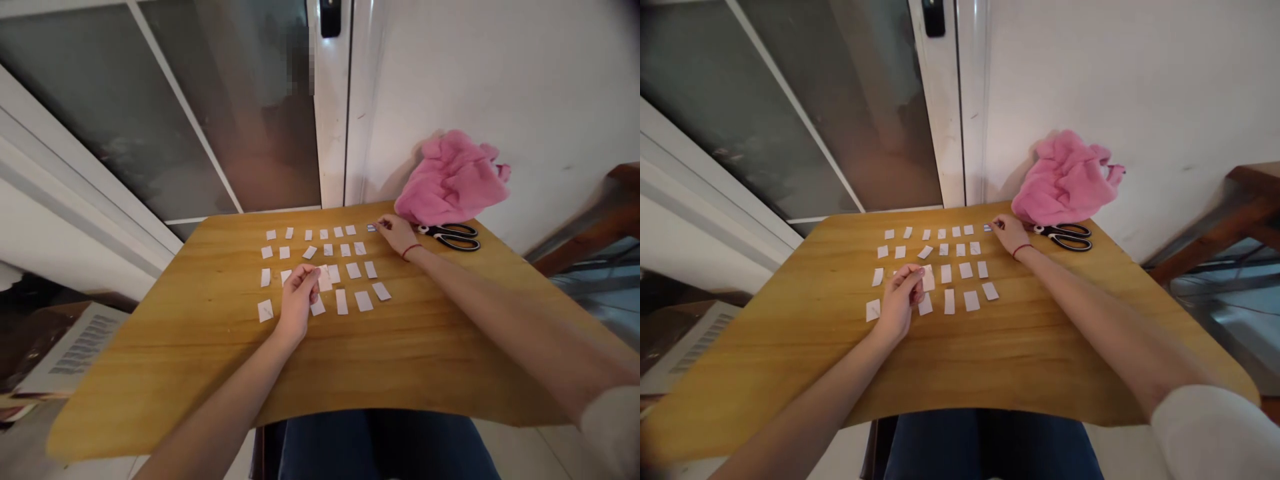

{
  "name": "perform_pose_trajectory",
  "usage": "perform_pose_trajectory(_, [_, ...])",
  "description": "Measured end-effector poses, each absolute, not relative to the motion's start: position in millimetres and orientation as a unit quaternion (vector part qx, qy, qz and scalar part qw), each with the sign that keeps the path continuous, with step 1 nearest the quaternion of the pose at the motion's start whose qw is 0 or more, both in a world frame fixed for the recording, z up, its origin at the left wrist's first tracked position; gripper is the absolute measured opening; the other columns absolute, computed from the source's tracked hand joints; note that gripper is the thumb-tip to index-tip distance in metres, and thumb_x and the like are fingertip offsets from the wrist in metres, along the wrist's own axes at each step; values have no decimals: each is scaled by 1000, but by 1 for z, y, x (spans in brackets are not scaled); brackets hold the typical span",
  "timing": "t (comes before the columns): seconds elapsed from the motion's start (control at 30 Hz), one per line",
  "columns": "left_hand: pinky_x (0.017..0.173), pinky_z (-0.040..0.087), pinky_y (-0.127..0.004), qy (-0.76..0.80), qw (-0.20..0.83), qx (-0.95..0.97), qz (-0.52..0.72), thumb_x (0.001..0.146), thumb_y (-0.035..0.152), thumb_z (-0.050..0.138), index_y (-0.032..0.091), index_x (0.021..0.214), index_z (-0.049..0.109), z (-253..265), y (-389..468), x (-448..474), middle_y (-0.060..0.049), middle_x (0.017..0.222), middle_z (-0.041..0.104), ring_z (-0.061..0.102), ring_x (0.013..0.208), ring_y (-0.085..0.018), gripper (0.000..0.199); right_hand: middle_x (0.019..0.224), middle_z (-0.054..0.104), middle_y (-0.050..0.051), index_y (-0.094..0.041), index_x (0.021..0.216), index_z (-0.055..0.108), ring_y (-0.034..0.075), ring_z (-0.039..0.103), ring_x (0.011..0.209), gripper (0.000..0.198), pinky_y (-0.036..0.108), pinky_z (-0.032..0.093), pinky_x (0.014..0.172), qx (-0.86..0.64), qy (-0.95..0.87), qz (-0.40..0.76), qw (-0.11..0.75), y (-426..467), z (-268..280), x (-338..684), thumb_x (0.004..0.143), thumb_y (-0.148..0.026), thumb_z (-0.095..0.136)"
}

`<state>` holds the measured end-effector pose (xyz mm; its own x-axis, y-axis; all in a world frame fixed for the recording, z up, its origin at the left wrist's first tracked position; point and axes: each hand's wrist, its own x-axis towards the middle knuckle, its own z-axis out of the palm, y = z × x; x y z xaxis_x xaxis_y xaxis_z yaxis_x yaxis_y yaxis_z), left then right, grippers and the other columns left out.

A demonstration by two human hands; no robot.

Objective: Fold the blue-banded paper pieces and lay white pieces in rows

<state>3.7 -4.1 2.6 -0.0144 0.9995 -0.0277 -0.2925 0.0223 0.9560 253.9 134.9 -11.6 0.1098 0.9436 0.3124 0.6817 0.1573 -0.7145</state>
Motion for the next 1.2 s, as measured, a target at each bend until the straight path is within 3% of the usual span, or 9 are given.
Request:
perform_pose_trajectory(0.33, [42,21,-18,412,586,415,561,76,29,64,18,68,50,1,-4,7,8,47,36,28,42,-4,19,89,69,7,-19,82,64,21,60,83,8,32,41,73,-733,-597,86,314,163,-23,227,79,-23,58])
perform_pose_trajectory(0.5, [42,21,-19,414,582,428,553,76,32,65,18,70,52,1,-4,7,8,50,37,29,43,-5,20,82,64,6,-18,75,56,23,55,81,8,48,28,91,-740,-610,28,282,157,-24,227,78,-24,58])
perform_pose_trajectory(0.6, [43,21,-19,412,586,432,549,76,34,65,19,72,53,2,-2,4,7,51,38,30,44,-5,20,82,60,6,-17,68,51,21,51,80,15,49,25,91,-712,-620,27,328,149,-16,230,79,-25,57])
perform_pose_trajectory(0.67, [46,24,-20,408,579,446,547,77,35,65,19,75,57,2,0,3,6,53,42,34,47,-6,19,81,58,7,-17,70,50,20,49,80,16,42,31,87,-665,-616,82,415,137,-7,228,84,-27,52])
perform_pose_trajectory(0.73, [54,33,-21,401,560,472,550,78,36,64,19,78,62,2,0,3,3,61,50,42,56,-8,18,80,58,5,-18,76,52,16,49,77,24,32,36,77,-619,-644,119,433,117,3,222,91,-33,41])
perform_pose_trajectory(0.8, [67,39,-23,398,533,496,558,77,35,66,20,78,66,1,-1,4,1,73,56,49,69,-10,16,73,56,2,-19,79,59,14,49,68,38,28,37,67,-537,-701,247,399,88,12,211,93,-45,35])
perform_pose_trajectory(0.9, [77,41,-26,374,520,518,568,76,32,68,22,76,70,1,-4,6,0,81,57,52,80,-13,10,72,58,3,-18,79,64,13,48,62,54,27,37,62,-423,-715,493,259,40,21,194,91,-58,29])
perform_pose_trajectory(1.1, [80,40,-27,347,516,574,533,78,31,68,25,78,73,1,-5,4,0,79,55,51,81,-13,8,74,57,-1,-18,79,63,11,49,69,32,25,37,69,-370,-644,616,262,-4,28,187,79,-50,60])
perform_pose_trajectory(1.2, [74,40,-26,372,517,564,525,82,36,62,26,92,72,1,-4,4,-1,83,56,49,76,-13,17,66,54,-2,-17,73,61,11,48,63,33,26,37,65,-415,-640,574,298,17,23,199,74,-50,64])
